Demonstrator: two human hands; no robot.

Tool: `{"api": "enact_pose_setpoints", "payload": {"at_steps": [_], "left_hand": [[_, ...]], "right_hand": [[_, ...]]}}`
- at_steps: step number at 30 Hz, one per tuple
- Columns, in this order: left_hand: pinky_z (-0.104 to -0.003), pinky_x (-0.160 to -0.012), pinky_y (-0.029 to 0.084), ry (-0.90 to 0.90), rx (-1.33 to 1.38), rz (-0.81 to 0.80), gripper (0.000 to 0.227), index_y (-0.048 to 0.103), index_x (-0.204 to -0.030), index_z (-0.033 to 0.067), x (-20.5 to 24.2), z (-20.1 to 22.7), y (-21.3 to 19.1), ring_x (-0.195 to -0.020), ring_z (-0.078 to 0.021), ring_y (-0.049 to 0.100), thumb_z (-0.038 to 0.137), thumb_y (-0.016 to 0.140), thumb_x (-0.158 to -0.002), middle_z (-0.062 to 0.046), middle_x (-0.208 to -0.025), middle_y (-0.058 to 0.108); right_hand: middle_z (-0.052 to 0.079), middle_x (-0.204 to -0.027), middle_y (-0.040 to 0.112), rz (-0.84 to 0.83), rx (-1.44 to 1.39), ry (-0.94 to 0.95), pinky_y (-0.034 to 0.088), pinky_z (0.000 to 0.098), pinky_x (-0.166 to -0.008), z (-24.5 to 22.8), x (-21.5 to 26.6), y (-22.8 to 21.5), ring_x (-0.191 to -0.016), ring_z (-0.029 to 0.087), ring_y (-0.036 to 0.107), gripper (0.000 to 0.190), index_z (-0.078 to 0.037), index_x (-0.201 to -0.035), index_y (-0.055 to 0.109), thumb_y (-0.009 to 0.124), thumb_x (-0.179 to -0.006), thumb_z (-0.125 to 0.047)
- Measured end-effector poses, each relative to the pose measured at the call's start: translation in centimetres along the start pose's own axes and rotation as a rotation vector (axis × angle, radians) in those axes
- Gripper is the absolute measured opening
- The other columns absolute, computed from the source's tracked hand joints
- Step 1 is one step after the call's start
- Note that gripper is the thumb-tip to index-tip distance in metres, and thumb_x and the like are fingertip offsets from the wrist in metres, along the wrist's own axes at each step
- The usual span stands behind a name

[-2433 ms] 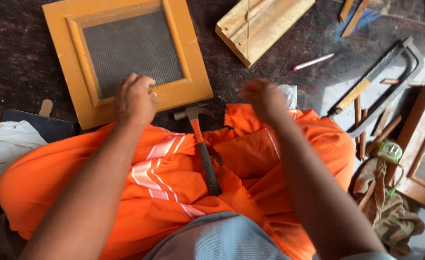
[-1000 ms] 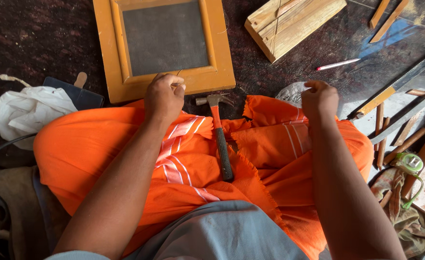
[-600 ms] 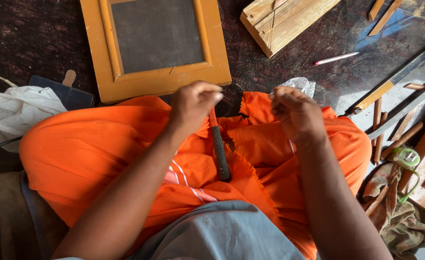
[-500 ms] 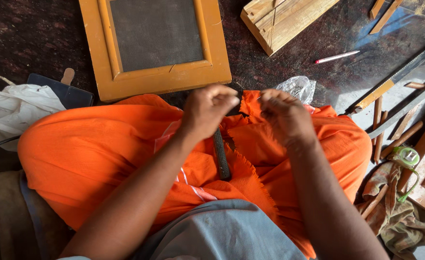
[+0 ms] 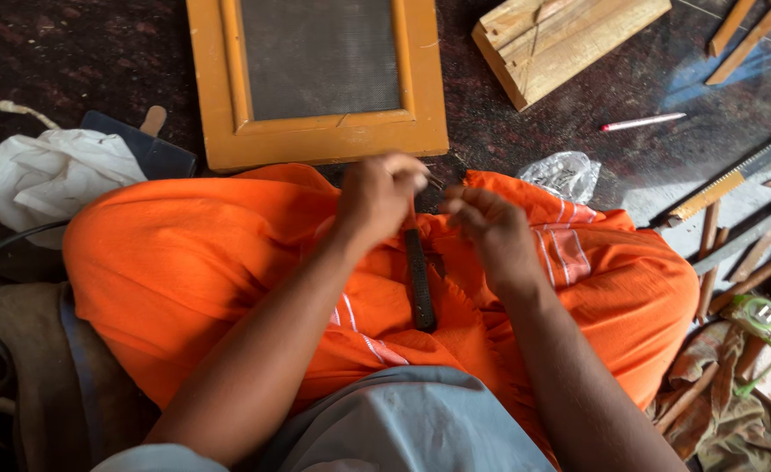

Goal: The person marks a wooden stick with a pencil, cuts it to size using a hand saw, and then hammers it into the frame of a window screen. They repeat this process for another piece of wood, securing it into the frame.

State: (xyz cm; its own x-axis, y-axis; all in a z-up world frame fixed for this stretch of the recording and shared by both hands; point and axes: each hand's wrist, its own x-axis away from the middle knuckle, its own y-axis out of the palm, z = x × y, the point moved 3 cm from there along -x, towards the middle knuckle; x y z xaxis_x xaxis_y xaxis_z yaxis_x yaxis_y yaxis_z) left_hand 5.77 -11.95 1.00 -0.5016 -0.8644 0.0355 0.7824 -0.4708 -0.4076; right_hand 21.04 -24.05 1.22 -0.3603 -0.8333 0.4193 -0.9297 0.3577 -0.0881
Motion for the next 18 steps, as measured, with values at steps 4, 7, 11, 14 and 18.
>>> {"api": "enact_pose_setpoints", "payload": {"at_steps": [4,7,11,14,18], "left_hand": [[-0.033,-0.08,0.06,-0.086,0.047,0.279,0.011,0.075,-0.1,0.0066,-3.9,-4.0,-2.8,-0.087,-0.0172,0.076,0.012,0.07,-0.091,-0.007,-0.096,0.079],[-0.034,-0.079,0.06,-0.116,0.014,0.379,0.01,0.073,-0.1,0.0089,-6.3,-5.4,-3.1,-0.087,-0.0178,0.077,0.014,0.07,-0.092,-0.005,-0.096,0.079],[-0.042,-0.089,0.051,0.098,-0.281,0.539,0.009,0.076,-0.092,0.013,-6.6,-5.1,-2.3,-0.1,-0.0248,0.068,0.013,0.078,-0.083,-0.002,-0.101,0.077],[-0.045,-0.095,0.043,0.16,-0.388,0.587,0.01,0.077,-0.083,0.016,-6.6,-5.3,-1.8,-0.109,-0.0255,0.061,0.011,0.081,-0.076,0.003,-0.102,0.073],[-0.044,-0.099,0.044,0.193,-0.364,0.556,0.008,0.075,-0.086,0.0154,-6.2,-6.7,-1.5,-0.111,-0.0247,0.058,0.011,0.081,-0.083,0.006,-0.104,0.07]], "right_hand": [[0.013,-0.103,0.075,-0.112,0.672,-0.084,0.056,0.0376,-0.081,0.7,2.4,2.6,-0.093,0.026,0.07,0.05,-0.002,-0.125,0.066,0.076,-0.086,-0.031],[0.024,-0.116,0.069,-0.139,0.952,-0.271,0.05,0.046,-0.092,1.0,3.3,4.4,-0.108,0.04,0.065,0.068,0.002,-0.13,0.058,0.081,-0.08,-0.039],[0.019,-0.114,0.069,-0.147,0.915,-0.019,0.05,0.0455,-0.092,1.8,3.0,4.5,-0.108,0.037,0.065,0.066,-0.006,-0.136,0.056,0.077,-0.078,-0.032],[0.011,-0.099,0.067,-0.168,0.43,0.028,0.051,0.0362,-0.073,1.2,2.7,3.7,-0.084,0.02,0.063,0.051,-0.004,-0.13,0.062,0.074,-0.084,-0.021],[-0.001,-0.067,0.05,-0.205,-0.226,0.376,0.034,0.0253,-0.037,1.7,4.4,3.4,-0.045,0.007,0.042,0.022,-0.002,-0.107,0.061,0.07,-0.091,-0.014]]}}
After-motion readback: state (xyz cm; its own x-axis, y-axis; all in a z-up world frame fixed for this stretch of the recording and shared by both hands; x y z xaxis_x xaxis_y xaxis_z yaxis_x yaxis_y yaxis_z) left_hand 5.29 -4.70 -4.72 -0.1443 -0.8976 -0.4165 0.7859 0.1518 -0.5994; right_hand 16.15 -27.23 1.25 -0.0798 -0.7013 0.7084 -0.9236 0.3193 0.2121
